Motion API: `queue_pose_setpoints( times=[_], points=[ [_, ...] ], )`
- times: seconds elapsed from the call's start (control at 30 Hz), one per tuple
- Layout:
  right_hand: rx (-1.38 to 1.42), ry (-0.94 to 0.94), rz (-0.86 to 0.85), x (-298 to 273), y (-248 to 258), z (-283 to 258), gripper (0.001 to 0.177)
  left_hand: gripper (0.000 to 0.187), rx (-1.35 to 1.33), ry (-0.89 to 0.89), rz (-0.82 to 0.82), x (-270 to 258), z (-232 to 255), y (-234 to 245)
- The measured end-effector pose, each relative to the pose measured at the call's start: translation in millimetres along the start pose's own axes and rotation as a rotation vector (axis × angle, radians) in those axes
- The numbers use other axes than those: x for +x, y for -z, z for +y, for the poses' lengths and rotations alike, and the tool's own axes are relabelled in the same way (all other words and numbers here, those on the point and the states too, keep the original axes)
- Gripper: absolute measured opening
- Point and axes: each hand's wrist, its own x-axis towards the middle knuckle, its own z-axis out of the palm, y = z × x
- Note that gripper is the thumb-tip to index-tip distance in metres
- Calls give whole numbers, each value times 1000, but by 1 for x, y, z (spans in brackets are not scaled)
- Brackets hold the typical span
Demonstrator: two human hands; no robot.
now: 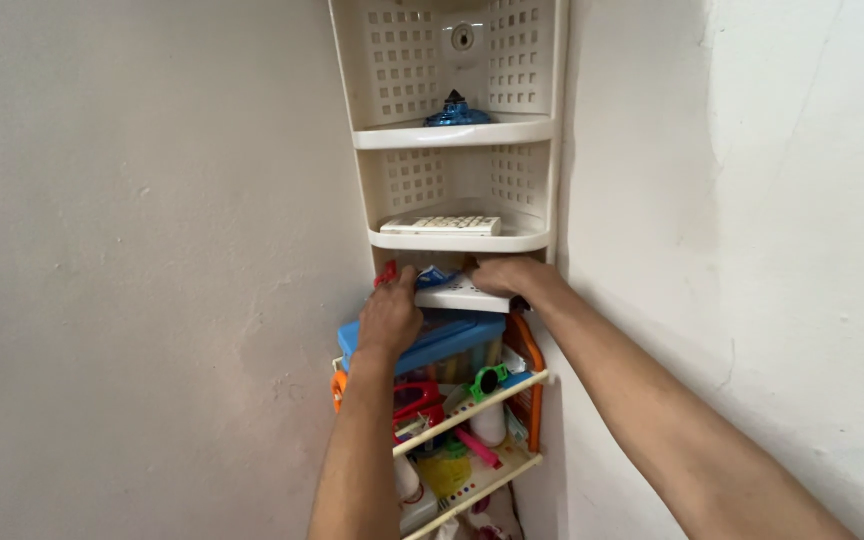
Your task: Organize various sewing supplies including thread spools and needles into a storage box.
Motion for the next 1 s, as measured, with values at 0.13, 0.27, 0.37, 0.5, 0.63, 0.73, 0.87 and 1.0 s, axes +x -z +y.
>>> queue_pose_setpoints(
  times=[0.13,0.27,0.37,0.5,0.63,0.73,0.87,1.0],
  points=[
    [-6,-29,-77,-12,7,-3,54,35,27,52,-45,1,2,0],
    [20,69,51,-2,-10,3,54,35,29,-4,2,2,-4,-7],
    [47,2,122,-50,4,-20,53,43,55,-20,13,7,-8,-9],
    [45,-110,126,-122,21,-35,54,56,92,26,-98,8,5,1],
    [173,-119,204,-167,20,0,63,29,301,-339,171,4,37,9],
    [412,-184,219,-210,16,15,63,11,399,-272,127,9,40,-7],
    [903,-124,174,-239,-14,41,58,27,-40,-284,162,23,41,-31],
    [1821,9,-43,-267,-26,46,62,24,-123,-224,52,13,58,1]
  ],
)
